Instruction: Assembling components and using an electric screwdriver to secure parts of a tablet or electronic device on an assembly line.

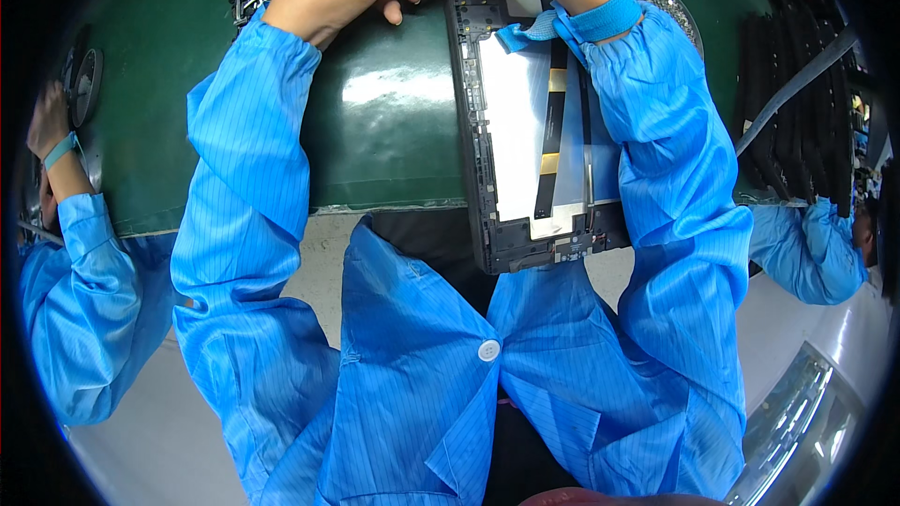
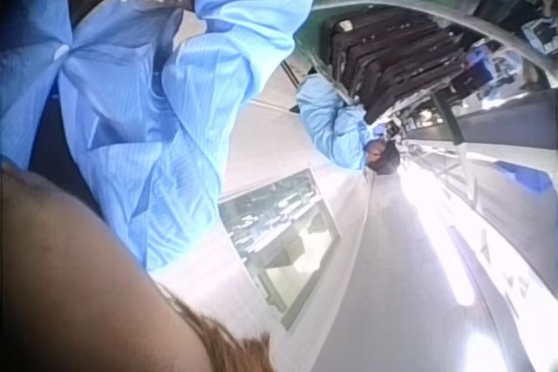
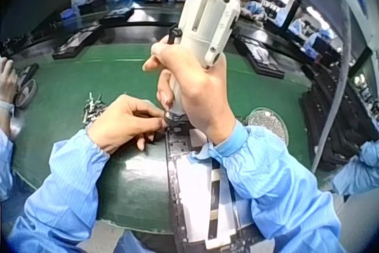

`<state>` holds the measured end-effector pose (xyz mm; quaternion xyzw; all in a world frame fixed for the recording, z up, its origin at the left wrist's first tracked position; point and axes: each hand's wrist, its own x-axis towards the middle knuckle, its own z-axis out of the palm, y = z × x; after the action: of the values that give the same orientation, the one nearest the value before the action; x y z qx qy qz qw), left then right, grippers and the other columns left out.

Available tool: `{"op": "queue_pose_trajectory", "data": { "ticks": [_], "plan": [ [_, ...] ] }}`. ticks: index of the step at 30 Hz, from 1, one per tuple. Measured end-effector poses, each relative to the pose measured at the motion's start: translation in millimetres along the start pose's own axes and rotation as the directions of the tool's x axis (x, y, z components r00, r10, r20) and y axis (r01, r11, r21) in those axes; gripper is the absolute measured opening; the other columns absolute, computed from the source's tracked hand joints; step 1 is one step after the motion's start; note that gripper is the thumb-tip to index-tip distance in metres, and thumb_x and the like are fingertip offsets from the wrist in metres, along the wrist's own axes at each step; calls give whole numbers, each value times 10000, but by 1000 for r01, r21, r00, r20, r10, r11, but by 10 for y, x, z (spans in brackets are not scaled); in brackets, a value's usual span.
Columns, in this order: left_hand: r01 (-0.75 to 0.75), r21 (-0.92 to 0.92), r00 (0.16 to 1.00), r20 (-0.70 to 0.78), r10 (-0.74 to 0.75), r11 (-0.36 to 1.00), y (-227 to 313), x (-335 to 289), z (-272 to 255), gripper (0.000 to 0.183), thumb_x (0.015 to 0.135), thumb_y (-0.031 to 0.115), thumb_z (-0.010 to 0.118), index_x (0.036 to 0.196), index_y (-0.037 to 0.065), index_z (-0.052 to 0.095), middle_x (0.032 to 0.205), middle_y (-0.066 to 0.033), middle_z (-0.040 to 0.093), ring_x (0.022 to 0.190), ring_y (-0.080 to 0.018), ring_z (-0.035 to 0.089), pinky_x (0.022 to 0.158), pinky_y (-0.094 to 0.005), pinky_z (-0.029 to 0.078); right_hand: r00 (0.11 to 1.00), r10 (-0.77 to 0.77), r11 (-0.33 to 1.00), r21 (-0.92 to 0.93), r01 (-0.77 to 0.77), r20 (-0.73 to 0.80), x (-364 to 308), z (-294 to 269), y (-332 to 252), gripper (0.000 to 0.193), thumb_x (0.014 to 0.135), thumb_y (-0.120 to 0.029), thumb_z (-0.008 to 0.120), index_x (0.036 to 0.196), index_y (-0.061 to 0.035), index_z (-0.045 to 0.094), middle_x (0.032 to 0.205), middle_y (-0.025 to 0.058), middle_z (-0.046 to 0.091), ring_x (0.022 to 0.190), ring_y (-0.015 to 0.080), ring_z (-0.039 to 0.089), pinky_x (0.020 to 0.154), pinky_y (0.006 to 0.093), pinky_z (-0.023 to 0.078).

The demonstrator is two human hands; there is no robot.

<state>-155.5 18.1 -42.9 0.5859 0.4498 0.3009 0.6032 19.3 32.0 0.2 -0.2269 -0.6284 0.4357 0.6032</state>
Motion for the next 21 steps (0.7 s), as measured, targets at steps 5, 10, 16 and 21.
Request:
{"op": "queue_pose_trajectory", "data": {
  "ticks": [5, 10, 16, 21],
  "plan": [
    [-13, -10, 999, 31, 14, 1000, -16, 26, -16, 195, 943, 59, 691, 1066, -85, 735, 864, -108, 720, 674, -125, 648, 496, -220, 536, 998, 42, 999, -1, -42, -39, 3, 73, -73, 230, 977, -137, 634, 865, 55, 692, 688, 73, 661, 471, 114, 574, 419, 262, 424],
    [-3, -25, 999, 46, 4, 1000, 1, 15, -16, 209, 951, 67, 688, 1079, -92, 727, 877, -112, 715, 696, -133, 661, 514, -227, 564, 1000, -8, 1000, 12, 8, -14, -4, 14, -15, 213, 975, -126, 640, 880, 57, 693, 714, 86, 676, 469, 118, 579, 412, 265, 429],
    [12, -7, 999, 36, -12, 1000, 14, 37, -4, 221, 953, 66, 681, 1099, -97, 713, 883, -112, 703, 708, -147, 671, 523, -238, 584, 996, 38, 998, 55, -34, -84, 15, 73, -45, 216, 975, -127, 644, 867, 55, 688, 717, 88, 677, 459, 117, 574, 402, 262, 424],
    [33, -45, 999, 9, -33, 998, 14, 31, 4, 183, 944, 61, 678, 1064, -75, 703, 860, -100, 691, 697, -146, 671, 529, -241, 585, 998, 30, 1000, 0, -30, -59, 23, 84, -60, 228, 958, -135, 653, 811, 36, 692, 629, 57, 646, 454, 106, 570, 409, 261, 428]
  ]
}}
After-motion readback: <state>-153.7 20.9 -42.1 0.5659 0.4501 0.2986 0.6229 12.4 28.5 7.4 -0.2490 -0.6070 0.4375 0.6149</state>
